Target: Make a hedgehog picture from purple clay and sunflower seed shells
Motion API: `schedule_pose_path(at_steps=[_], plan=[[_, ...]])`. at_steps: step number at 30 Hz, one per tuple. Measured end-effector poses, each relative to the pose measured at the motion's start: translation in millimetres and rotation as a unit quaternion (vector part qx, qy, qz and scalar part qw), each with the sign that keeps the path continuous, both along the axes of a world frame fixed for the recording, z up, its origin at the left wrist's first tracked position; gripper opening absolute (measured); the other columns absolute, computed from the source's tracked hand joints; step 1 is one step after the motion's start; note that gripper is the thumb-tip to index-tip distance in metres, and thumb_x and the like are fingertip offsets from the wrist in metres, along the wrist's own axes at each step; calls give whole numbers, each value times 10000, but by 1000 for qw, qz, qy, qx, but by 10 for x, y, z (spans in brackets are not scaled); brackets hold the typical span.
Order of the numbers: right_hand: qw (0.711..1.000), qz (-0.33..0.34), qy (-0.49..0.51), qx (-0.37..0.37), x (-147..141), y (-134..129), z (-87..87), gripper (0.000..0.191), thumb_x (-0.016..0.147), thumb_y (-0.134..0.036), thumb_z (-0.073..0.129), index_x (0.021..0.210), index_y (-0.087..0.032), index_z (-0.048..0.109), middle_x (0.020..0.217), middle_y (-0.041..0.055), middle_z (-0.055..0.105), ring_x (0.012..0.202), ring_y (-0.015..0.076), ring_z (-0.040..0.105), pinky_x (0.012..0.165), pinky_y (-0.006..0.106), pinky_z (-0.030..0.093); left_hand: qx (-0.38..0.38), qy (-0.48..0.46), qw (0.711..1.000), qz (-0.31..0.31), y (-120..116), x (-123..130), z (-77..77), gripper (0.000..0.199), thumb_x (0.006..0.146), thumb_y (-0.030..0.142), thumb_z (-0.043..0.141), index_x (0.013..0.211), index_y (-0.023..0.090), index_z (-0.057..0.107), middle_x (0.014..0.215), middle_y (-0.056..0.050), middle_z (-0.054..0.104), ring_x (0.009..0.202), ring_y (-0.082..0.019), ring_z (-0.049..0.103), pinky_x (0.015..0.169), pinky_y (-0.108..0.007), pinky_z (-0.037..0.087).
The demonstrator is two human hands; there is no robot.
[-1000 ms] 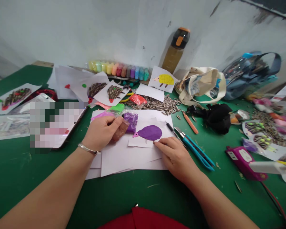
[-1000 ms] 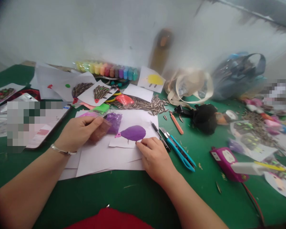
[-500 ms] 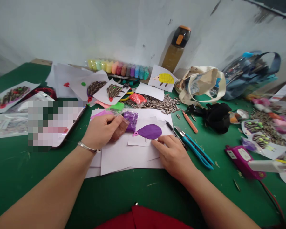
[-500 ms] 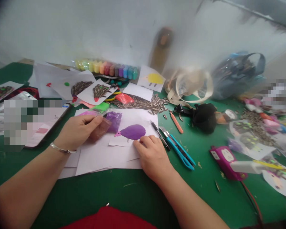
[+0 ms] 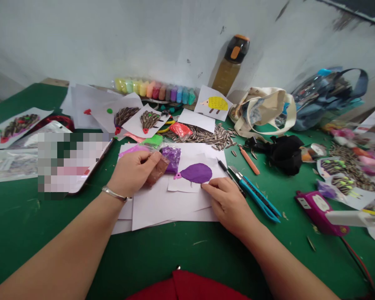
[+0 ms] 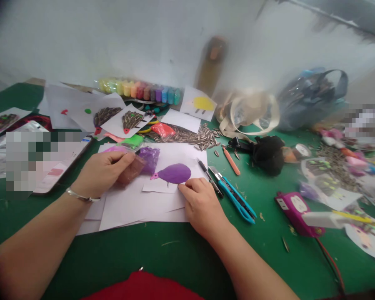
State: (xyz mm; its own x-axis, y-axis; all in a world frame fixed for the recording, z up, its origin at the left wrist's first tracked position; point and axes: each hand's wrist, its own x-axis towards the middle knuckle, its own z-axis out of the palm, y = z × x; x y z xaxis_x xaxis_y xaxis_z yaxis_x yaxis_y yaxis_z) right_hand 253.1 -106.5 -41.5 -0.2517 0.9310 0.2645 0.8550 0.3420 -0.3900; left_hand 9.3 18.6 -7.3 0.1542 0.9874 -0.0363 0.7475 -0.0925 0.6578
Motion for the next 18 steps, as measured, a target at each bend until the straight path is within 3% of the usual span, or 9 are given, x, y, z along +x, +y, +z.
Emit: schedule_pose_path(at_steps=[8,15,18], plan=[[998,-10,56,-8,49,4,-3,457,790,3,435,1142,-187,654,1024,101,623,941,223,558,829,390,501,5,1,1000,-5,3,5,-2,426,842,557,471,728,224,711,720,-21,714,714,-210,629,608,-297,434],[1000,-3,-17,11,-11,11,8,350,872,-54,431,1109,-152,669,996,131,630,928,243,540,825,426,480,6,10,1000,-7,-4,-15,-3,432,838,568,467,729,227,708,712,-13,709,705,-205,619,610,-294,424],[1000,-6,1,11,7,14,-7,365,856,-40,438,1115,-150,670,1001,124,630,934,238,546,833,412,482,6,12,1000,-5,-5,-17,-8,436,844,568,462,719,226,701,712,-17,705,713,-208,619,616,-300,420]])
